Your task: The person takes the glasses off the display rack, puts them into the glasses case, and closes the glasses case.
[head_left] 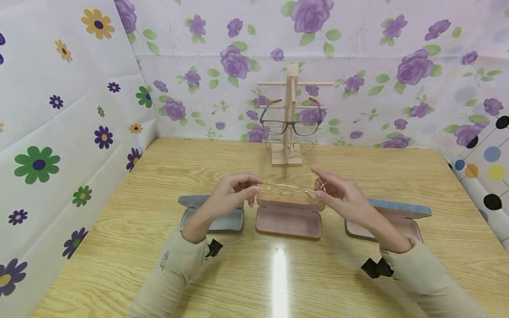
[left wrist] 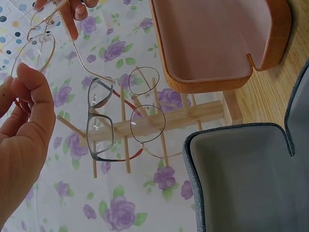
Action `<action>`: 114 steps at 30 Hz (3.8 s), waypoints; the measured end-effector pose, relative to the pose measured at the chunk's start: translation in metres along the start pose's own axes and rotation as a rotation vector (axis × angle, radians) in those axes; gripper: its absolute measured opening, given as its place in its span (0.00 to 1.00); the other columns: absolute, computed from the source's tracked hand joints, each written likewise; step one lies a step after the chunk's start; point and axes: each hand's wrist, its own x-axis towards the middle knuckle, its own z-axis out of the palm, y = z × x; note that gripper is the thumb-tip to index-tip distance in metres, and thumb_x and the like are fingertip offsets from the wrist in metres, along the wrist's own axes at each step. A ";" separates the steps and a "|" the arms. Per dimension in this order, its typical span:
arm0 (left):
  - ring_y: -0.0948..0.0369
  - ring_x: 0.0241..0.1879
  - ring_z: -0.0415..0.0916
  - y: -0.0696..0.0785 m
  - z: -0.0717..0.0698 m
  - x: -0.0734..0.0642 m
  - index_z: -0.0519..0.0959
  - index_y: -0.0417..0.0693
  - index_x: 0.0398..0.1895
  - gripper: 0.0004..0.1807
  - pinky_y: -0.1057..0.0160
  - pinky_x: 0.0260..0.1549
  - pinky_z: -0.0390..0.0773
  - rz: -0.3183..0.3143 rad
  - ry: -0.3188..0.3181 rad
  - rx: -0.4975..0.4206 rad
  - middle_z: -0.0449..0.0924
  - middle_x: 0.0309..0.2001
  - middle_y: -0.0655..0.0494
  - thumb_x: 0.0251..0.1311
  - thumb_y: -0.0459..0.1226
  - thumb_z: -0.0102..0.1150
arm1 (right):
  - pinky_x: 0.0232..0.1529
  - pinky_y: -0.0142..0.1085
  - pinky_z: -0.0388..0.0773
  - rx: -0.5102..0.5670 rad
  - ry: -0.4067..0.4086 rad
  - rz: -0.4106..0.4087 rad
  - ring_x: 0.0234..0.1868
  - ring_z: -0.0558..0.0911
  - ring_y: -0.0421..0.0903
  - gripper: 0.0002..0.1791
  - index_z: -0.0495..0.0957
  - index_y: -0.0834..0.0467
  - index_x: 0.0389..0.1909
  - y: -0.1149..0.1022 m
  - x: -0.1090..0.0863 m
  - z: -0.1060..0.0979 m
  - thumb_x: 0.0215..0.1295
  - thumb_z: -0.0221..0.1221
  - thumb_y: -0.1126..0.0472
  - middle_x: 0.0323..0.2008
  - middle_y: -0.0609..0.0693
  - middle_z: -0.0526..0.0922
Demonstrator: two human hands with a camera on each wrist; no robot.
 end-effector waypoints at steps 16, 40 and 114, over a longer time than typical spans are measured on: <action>0.60 0.22 0.73 0.000 0.000 0.001 0.75 0.28 0.45 0.12 0.61 0.22 0.77 -0.002 0.004 0.005 0.73 0.26 0.49 0.62 0.28 0.50 | 0.23 0.31 0.73 0.028 -0.046 -0.101 0.27 0.73 0.41 0.27 0.58 0.66 0.65 0.002 0.002 0.001 0.65 0.49 0.73 0.35 0.52 0.72; 0.60 0.22 0.73 0.001 0.000 0.000 0.75 0.27 0.45 0.11 0.64 0.20 0.75 -0.012 0.006 0.005 0.72 0.27 0.49 0.62 0.27 0.50 | 0.26 0.31 0.74 -0.084 -0.124 -0.164 0.30 0.70 0.40 0.25 0.57 0.69 0.64 0.004 0.002 0.001 0.68 0.46 0.69 0.37 0.56 0.71; 0.58 0.20 0.72 -0.008 0.002 -0.002 0.75 0.29 0.45 0.11 0.63 0.19 0.75 0.053 0.021 -0.018 0.73 0.25 0.52 0.62 0.27 0.50 | 0.33 0.29 0.77 -0.021 0.089 -0.251 0.33 0.76 0.40 0.15 0.77 0.69 0.45 0.008 -0.003 0.002 0.55 0.58 0.76 0.35 0.51 0.79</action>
